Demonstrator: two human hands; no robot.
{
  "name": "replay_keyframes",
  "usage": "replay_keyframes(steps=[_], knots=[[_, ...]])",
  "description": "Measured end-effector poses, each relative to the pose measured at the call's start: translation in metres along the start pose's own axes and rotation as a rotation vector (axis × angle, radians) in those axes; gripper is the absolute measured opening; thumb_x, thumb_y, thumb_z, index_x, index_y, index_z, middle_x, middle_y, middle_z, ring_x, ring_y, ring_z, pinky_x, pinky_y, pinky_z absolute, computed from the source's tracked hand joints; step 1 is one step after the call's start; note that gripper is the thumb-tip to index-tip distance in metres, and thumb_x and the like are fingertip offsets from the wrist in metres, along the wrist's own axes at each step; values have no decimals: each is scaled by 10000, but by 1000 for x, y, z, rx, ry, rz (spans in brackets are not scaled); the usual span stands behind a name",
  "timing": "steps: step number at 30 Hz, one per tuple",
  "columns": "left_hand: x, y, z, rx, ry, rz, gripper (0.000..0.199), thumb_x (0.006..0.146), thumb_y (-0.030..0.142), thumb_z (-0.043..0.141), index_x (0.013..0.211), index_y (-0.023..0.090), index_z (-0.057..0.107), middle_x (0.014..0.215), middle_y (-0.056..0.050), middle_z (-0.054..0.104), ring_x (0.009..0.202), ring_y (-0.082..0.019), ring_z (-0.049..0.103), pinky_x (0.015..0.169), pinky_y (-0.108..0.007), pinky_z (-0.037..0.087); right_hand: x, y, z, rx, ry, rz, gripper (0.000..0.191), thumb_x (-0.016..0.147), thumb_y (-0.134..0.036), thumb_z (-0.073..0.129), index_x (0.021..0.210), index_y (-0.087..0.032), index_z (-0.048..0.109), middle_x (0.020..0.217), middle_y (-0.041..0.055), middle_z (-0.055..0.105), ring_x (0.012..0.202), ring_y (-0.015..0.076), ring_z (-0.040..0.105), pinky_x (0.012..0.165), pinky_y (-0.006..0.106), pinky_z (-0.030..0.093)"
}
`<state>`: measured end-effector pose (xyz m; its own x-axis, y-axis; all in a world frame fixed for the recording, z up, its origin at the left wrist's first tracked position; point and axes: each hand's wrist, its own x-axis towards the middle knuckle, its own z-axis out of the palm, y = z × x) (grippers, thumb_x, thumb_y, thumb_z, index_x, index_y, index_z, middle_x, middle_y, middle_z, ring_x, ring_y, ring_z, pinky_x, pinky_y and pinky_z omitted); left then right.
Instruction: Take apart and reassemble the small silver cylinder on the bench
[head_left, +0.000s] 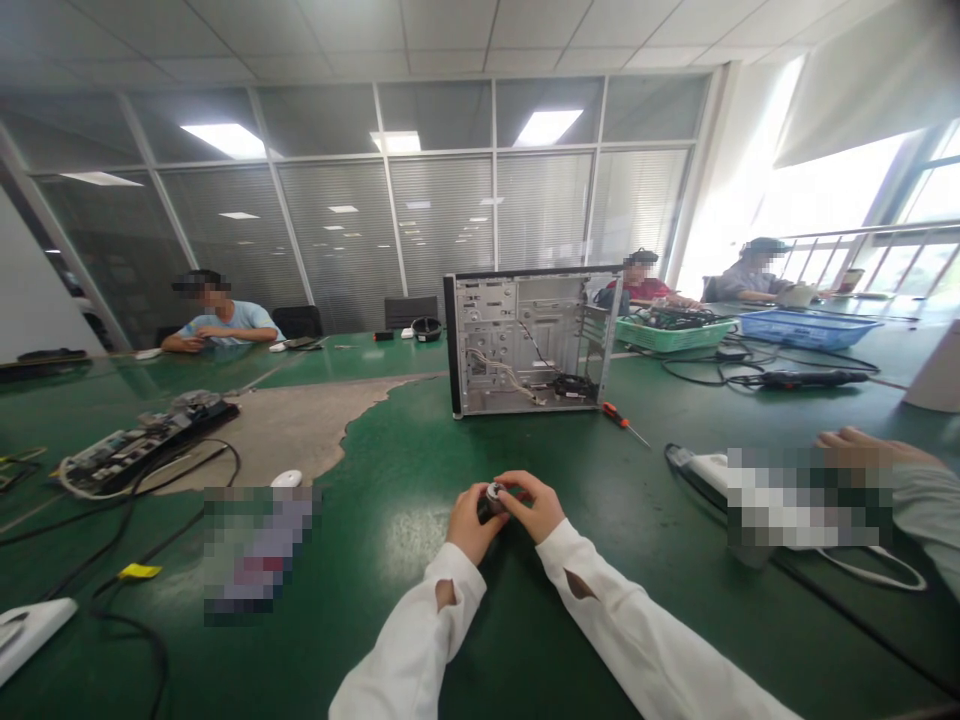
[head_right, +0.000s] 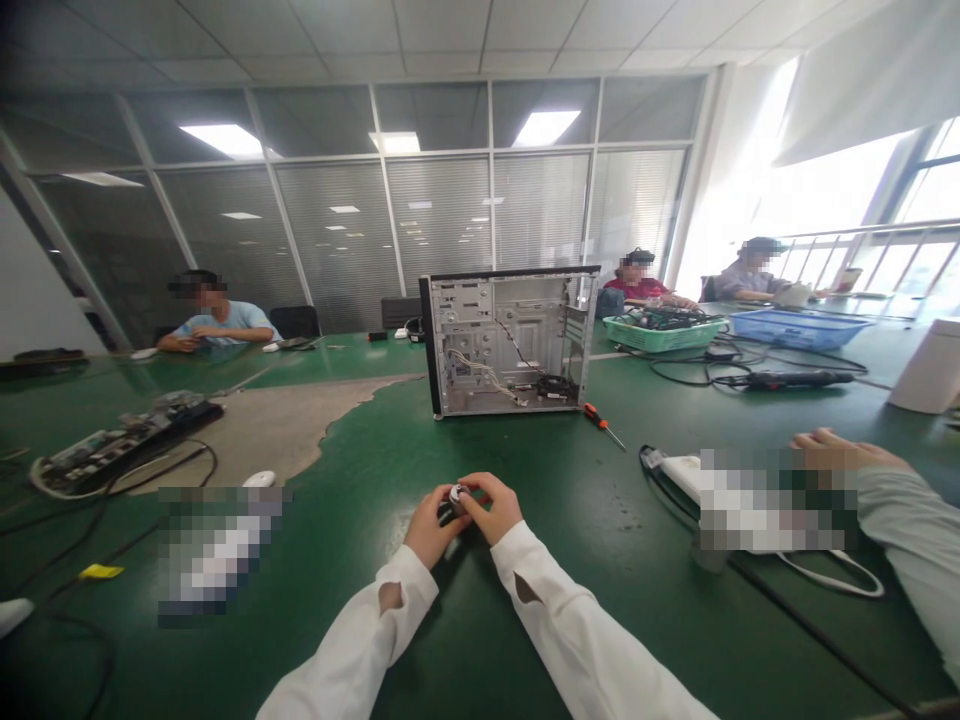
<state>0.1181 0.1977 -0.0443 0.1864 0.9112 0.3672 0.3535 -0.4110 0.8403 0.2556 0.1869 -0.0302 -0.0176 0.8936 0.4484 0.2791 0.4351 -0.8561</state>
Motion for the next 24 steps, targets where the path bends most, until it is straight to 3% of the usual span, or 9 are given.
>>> replay_keyframes(steps=[13, 18, 24], knots=[[1, 1, 0, 139, 3, 113, 328, 573, 181, 630, 889, 222, 555, 873, -22, 577, 839, -189, 501, 756, -314, 361, 2, -12, -3, -98, 47, -134, 101, 684, -233, 528, 742, -203, 605, 794, 38, 580, 722, 154, 541, 571, 252, 431], [3, -5, 1, 179, 27, 39, 325, 587, 193, 614, 903, 195, 539, 895, -35, 559, 872, -188, 499, 793, -334, 363, 7, -1, -12, -149, 144, -54, 133, 716, -264, 484, 790, -190, 566, 766, 27, 591, 713, 141, 540, 596, 246, 420], [4, -9, 1, 233, 67, -39, 403, 603, 174, 588, 994, 186, 492, 974, -50, 562, 919, -177, 497, 829, -314, 357, 13, 29, -23, -560, -65, 104, 114, 682, -249, 510, 739, -207, 599, 795, 17, 585, 773, 144, 513, 698, 280, 385]])
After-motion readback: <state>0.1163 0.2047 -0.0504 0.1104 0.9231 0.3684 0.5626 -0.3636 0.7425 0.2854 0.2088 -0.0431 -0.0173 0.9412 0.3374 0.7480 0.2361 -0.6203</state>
